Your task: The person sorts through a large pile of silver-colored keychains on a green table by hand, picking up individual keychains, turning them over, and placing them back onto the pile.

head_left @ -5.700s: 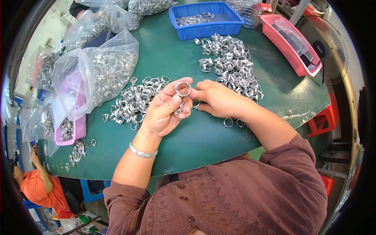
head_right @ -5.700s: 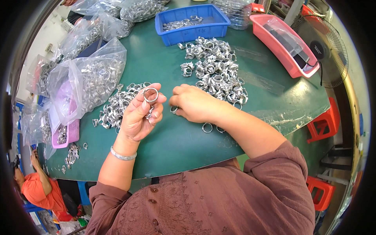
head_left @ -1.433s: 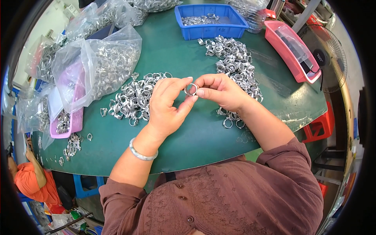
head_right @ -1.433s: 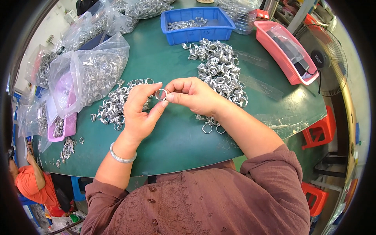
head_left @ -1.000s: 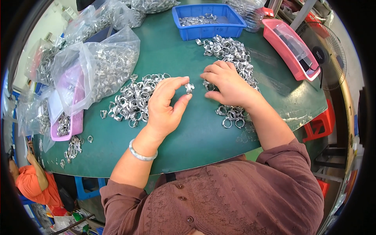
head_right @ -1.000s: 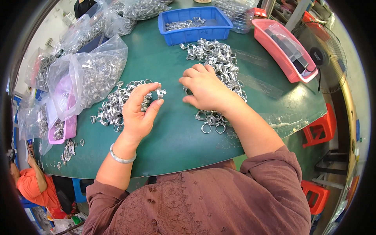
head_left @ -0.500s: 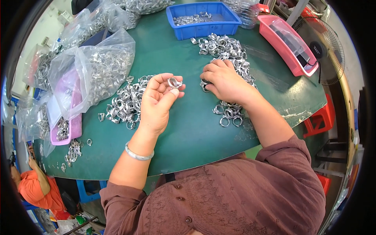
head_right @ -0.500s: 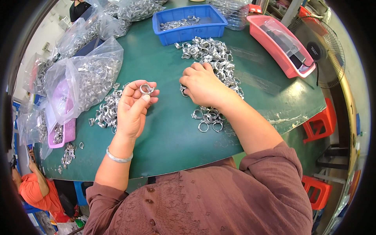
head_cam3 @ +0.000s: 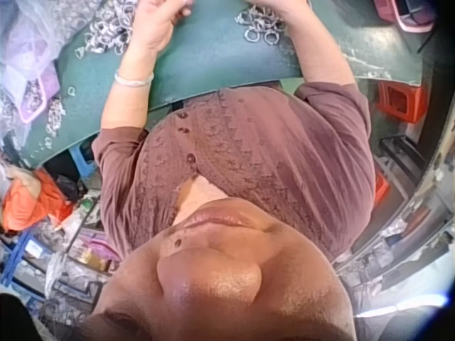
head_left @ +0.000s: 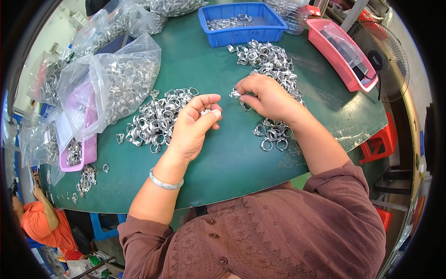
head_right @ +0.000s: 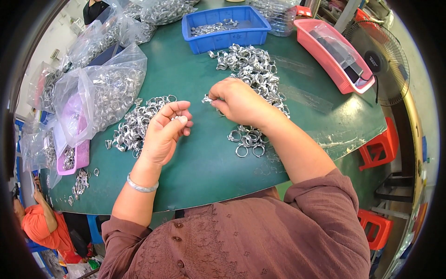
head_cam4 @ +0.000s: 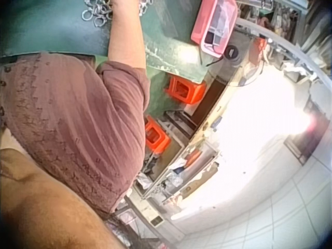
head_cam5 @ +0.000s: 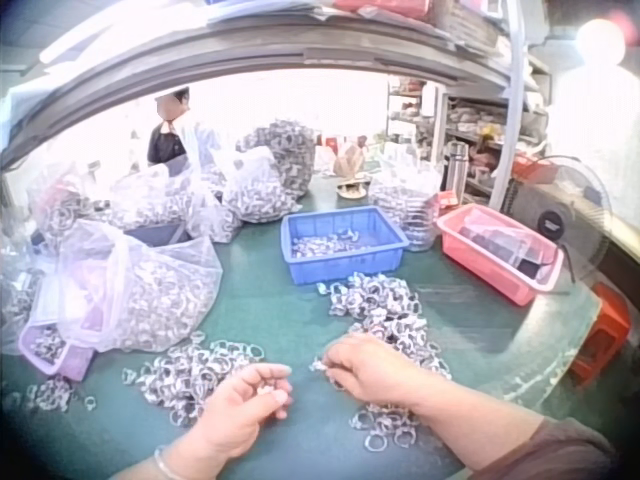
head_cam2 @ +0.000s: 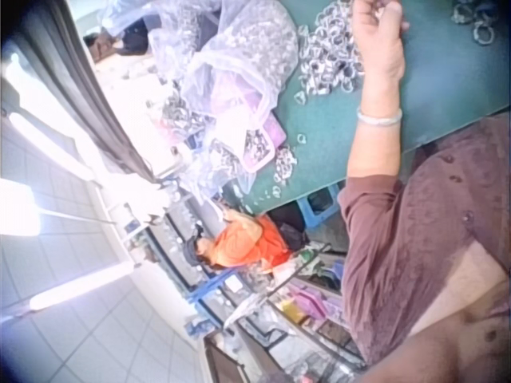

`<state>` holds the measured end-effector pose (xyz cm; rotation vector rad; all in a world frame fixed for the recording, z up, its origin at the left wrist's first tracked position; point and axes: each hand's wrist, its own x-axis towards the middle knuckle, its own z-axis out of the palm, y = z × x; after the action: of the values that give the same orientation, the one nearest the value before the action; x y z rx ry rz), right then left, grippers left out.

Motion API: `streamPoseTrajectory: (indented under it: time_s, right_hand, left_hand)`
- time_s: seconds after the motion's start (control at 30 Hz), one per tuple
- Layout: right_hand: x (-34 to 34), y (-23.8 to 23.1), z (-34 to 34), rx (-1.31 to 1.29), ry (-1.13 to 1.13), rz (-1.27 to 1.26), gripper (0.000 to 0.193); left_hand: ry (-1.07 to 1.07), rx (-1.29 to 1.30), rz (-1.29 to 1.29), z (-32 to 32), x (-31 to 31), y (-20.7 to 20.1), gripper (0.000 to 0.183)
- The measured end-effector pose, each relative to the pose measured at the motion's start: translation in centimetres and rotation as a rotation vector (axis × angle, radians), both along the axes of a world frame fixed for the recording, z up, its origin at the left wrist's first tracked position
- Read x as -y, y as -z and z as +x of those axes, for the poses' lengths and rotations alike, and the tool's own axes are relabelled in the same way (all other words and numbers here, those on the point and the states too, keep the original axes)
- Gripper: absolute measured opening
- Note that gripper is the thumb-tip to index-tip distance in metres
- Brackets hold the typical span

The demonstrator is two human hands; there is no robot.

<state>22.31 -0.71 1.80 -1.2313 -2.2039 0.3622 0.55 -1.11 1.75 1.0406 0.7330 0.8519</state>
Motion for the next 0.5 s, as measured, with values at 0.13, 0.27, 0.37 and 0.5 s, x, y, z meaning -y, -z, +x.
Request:
streamPoseTrajectory:
  time_s: [0.13, 0.27, 0.37, 0.5]
  right_hand:
    - [0.2, -0.4, -0.2, -0.072, -0.041, 0.027, 0.013]
    - [0.6, -0.8, -0.3, 0.012, 0.015, -0.046, 0.015]
    - [0.7, -1.3, -0.1, 0.014, 0.066, -0.119, 0.016]
    - [0.8, -1.8, -0.5, -0.219, 0.171, -0.346, 0.015]
  left_hand:
    - [-0.018, -0.1, 0.042, 0.2, 0.1, 0.0, 0.029]
    - [-0.021, -0.164, 0.055, 0.1, 0.0, 0.1, 0.029]
    - [-0.004, -0.208, 0.083, 0.3, 0.1, 0.1, 0.029]
    - [0.003, -0.22, 0.097, 0.2, 0.2, 0.2, 0.027]
